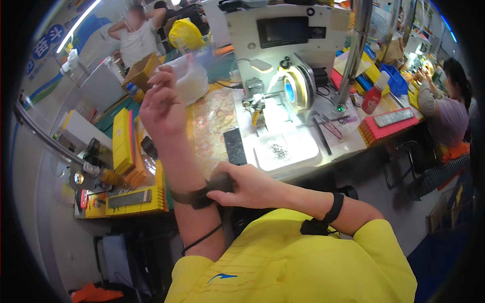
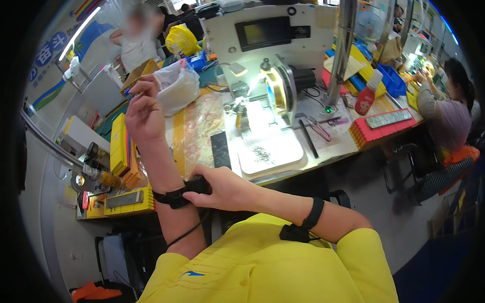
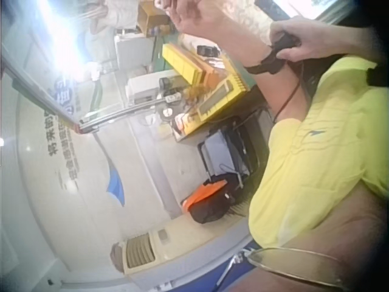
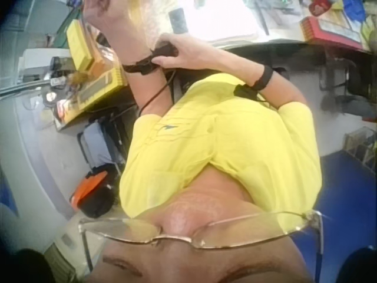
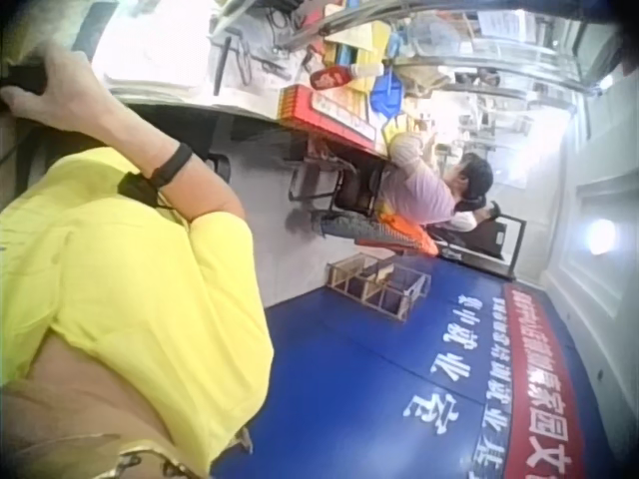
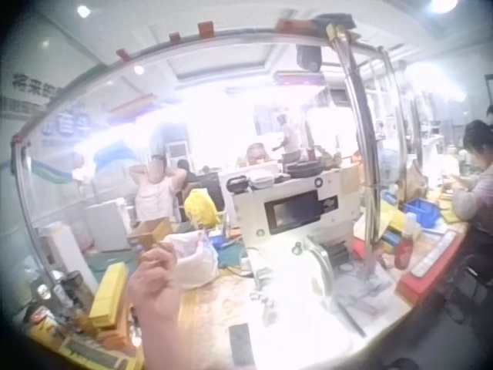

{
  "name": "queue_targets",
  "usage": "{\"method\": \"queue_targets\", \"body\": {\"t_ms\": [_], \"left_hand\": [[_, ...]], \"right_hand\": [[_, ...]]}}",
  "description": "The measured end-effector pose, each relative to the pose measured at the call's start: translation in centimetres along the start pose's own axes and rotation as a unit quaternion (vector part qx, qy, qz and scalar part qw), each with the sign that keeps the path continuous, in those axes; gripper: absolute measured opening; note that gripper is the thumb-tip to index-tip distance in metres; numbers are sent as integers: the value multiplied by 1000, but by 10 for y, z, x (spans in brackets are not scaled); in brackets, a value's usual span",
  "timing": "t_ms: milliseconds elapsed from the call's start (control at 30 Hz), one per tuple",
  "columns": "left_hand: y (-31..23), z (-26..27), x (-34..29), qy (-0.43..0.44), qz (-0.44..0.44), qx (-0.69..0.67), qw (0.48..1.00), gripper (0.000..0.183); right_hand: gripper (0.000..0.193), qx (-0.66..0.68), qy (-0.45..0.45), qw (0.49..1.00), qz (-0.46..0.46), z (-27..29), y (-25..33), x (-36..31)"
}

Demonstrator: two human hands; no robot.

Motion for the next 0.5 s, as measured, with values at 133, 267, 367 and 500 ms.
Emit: {"method": "queue_targets", "body": {"t_ms": [133,267,367,500], "left_hand": [[-12,1,-18,-38,-239,503,829,40],[-3,2,-24,-1,-245,661,709,31],[17,24,-18,-37,-206,544,812,26],[33,68,-25,-23,-28,730,682,17]], "right_hand": [[50,9,-22,1000,17,-7,-9,0],[53,4,11,1000,-8,-7,-6,-6],[57,-13,33,999,-10,0,3,-9],[56,-11,-5,999,-33,24,-38,-31]]}}
Point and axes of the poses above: each hand's wrist, its own x-axis towards the middle knuckle, its own z-axis out of the back of the hand, y = z × x, the point moved 8 cm from there along x, towards the middle knuckle, and after that the axes turned 12 degrees about -x, right-handed, at the moved point
